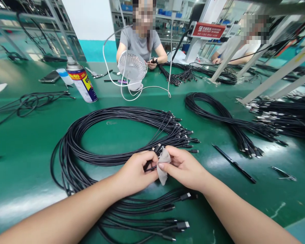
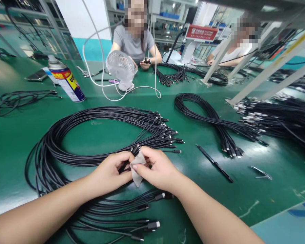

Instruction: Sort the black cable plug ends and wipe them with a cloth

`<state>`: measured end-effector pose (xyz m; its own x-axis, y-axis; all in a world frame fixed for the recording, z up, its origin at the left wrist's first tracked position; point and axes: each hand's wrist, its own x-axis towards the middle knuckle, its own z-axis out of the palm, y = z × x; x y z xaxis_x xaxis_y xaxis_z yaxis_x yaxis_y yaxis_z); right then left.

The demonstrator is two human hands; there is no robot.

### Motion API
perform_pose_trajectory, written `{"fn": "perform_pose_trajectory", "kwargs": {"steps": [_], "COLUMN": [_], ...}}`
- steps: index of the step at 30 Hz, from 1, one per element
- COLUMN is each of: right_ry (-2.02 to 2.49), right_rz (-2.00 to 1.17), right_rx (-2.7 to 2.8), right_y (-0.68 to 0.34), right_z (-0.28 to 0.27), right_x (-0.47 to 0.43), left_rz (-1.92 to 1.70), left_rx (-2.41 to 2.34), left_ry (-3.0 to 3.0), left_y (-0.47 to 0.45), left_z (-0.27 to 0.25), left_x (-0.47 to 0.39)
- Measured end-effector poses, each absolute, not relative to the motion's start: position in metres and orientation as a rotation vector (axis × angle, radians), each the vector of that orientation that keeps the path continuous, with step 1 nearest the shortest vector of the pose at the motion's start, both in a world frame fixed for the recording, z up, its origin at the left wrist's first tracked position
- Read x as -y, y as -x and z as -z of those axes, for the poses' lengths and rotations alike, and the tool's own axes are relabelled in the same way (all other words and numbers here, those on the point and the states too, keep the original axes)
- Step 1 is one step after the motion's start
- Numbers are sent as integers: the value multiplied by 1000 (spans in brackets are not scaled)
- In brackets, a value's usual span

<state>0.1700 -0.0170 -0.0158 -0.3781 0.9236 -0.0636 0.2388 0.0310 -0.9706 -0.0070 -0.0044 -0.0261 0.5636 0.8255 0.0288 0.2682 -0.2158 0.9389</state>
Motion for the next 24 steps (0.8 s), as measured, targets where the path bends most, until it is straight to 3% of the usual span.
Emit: {"fn": "perform_pose_trajectory", "kwargs": {"steps": [12,24], "right_ry": [1293,1333], "right_rz": [-1636,-1475], "right_rx": [1456,1802], "right_y": [-173,-177], "right_z": [25,4], "right_x": [16,18], "left_rz": [-707,-755], "left_rx": [-879,-834], "left_ry": [-1975,-2021], "left_y": [8,8], "left_z": [34,24], "left_x": [7,7]}}
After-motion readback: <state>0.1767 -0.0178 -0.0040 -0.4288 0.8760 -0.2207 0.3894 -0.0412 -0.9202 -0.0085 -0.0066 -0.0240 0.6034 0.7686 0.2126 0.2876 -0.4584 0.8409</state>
